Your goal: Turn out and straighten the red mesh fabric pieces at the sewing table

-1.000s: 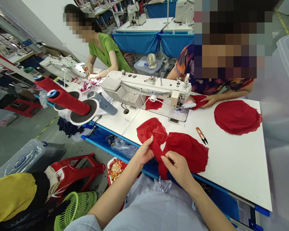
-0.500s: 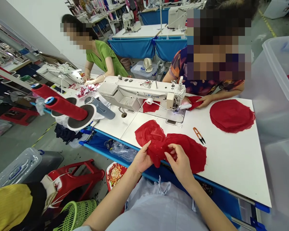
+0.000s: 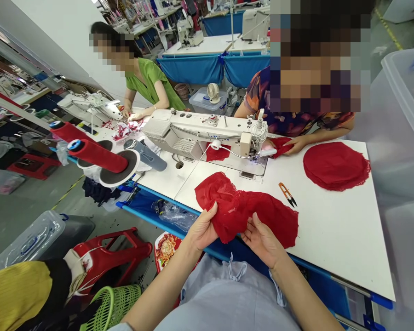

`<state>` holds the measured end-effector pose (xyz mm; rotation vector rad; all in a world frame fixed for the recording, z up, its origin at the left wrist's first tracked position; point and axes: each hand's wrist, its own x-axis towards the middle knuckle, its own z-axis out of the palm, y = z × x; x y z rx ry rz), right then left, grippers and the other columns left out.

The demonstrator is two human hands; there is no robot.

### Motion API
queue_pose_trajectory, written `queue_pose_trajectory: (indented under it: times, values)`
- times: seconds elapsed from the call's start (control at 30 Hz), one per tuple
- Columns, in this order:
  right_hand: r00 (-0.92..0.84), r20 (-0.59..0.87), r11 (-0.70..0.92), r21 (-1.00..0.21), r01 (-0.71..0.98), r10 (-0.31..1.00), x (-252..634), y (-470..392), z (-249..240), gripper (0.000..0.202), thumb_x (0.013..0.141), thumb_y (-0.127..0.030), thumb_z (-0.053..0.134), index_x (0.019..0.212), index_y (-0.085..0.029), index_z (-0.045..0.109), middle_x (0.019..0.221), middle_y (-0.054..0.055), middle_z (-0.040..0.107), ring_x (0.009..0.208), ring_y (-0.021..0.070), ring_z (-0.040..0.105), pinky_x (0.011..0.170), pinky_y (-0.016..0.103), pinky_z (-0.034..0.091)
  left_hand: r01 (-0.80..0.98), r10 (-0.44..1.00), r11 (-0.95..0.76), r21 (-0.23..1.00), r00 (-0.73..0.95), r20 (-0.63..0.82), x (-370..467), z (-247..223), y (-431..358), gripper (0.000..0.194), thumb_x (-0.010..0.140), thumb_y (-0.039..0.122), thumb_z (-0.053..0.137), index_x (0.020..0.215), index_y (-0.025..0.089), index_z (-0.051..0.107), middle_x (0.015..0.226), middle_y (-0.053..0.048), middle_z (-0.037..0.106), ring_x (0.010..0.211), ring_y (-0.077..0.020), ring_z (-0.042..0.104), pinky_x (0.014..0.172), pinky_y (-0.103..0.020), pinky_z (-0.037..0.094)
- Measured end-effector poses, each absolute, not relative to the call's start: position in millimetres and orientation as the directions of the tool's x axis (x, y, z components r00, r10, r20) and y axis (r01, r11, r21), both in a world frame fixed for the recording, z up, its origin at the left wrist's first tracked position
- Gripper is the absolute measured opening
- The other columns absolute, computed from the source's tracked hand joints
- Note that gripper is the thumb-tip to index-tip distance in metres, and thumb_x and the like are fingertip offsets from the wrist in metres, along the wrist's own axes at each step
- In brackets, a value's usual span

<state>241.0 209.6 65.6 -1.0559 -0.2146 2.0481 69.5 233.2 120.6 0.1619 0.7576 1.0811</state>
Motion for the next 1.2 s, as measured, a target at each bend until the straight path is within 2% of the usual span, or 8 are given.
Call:
queue_pose_trajectory:
  times: [0.07,0.13,0.2,0.33,0.47,0.67,0.93,1.2]
  values:
    - [-0.328,-0.557,-0.613,-0.461,-0.642,0.763,242,209,70,0.029,0.069,-0.048,0.075,0.087,-0.026,0.068,0.100,0.004,0.072,0.101,0.0236,0.065,0.088,0.040,0.054,-0.749,0.828,0.494,0.442,0.252,-0.500,68,120,234,0.028,0.076,0.028,0.070,0.097,0.011,0.064,0.104,-0.013,0.070,0.112,-0.0270,0.059,0.104,-0.038,0.041]
    - [-0.271,-0.521,-0.536,-0.466,-0.704,0.809,241,208,78,0.035,0.065,-0.043,0.079,0.096,-0.030,0.068,0.112,0.001,0.070,0.113,0.0250,0.058,0.092,0.043,0.051,-0.760,0.807,0.510,0.404,0.260,-0.530,66,119,236,0.030,0.077,0.029,0.069,0.099,0.011,0.064,0.103,-0.013,0.070,0.113,-0.0269,0.058,0.104,-0.038,0.041]
    - [-0.229,-0.489,-0.477,-0.473,-0.741,0.841,240,208,86,0.038,0.067,-0.044,0.077,0.102,-0.033,0.067,0.121,0.000,0.065,0.122,0.0249,0.052,0.098,0.045,0.047,-0.771,0.788,0.522,0.366,0.270,-0.553,64,117,237,0.030,0.077,0.029,0.069,0.100,0.010,0.064,0.104,-0.014,0.070,0.113,-0.0269,0.058,0.105,-0.038,0.041]
    - [-0.287,-0.421,-0.481,-0.488,-0.728,0.860,239,210,95,0.044,0.073,-0.053,0.069,0.110,-0.030,0.065,0.129,0.002,0.060,0.127,0.0255,0.046,0.104,0.046,0.041,-0.794,0.778,0.517,0.321,0.280,-0.562,63,116,238,0.028,0.080,0.026,0.066,0.103,0.010,0.063,0.104,-0.011,0.070,0.110,-0.0235,0.060,0.105,-0.035,0.041]
    - [-0.262,-0.397,-0.459,-0.564,-0.687,0.880,238,209,94,0.054,0.063,-0.044,0.080,0.111,-0.027,0.065,0.123,0.006,0.064,0.123,0.0288,0.050,0.106,0.048,0.038,-0.782,0.780,0.526,0.335,0.285,-0.557,62,115,239,0.033,0.081,0.031,0.065,0.106,0.011,0.062,0.108,-0.011,0.069,0.111,-0.0228,0.059,0.105,-0.035,0.040]
    - [-0.200,-0.440,-0.444,-0.570,-0.691,0.875,230,207,99,0.044,0.063,-0.031,0.082,0.104,-0.030,0.068,0.108,0.002,0.071,0.116,0.0277,0.056,0.104,0.051,0.039,-0.780,0.775,0.520,0.348,0.260,-0.576,62,118,242,0.032,0.076,0.025,0.070,0.104,0.012,0.062,0.104,-0.011,0.070,0.110,-0.0243,0.060,0.103,-0.035,0.042]
    - [-0.188,-0.453,-0.456,-0.608,-0.650,0.872,222,206,102,0.042,0.059,-0.031,0.084,0.098,-0.026,0.071,0.105,0.004,0.073,0.108,0.0290,0.061,0.103,0.052,0.040,-0.817,0.738,0.498,0.289,0.225,-0.636,62,122,248,0.024,0.082,0.020,0.061,0.104,0.009,0.062,0.095,-0.010,0.072,0.097,-0.0215,0.066,0.098,-0.035,0.046]
    - [-0.137,-0.391,-0.397,-0.726,-0.561,0.910,216,202,105,0.039,0.064,-0.037,0.081,0.100,-0.028,0.071,0.108,0.003,0.071,0.113,0.0287,0.058,0.104,0.049,0.041,-0.807,0.776,0.457,0.374,0.155,-0.612,63,121,252,0.024,0.078,0.019,0.067,0.100,0.009,0.063,0.093,-0.011,0.072,0.091,-0.0225,0.067,0.097,-0.038,0.048]
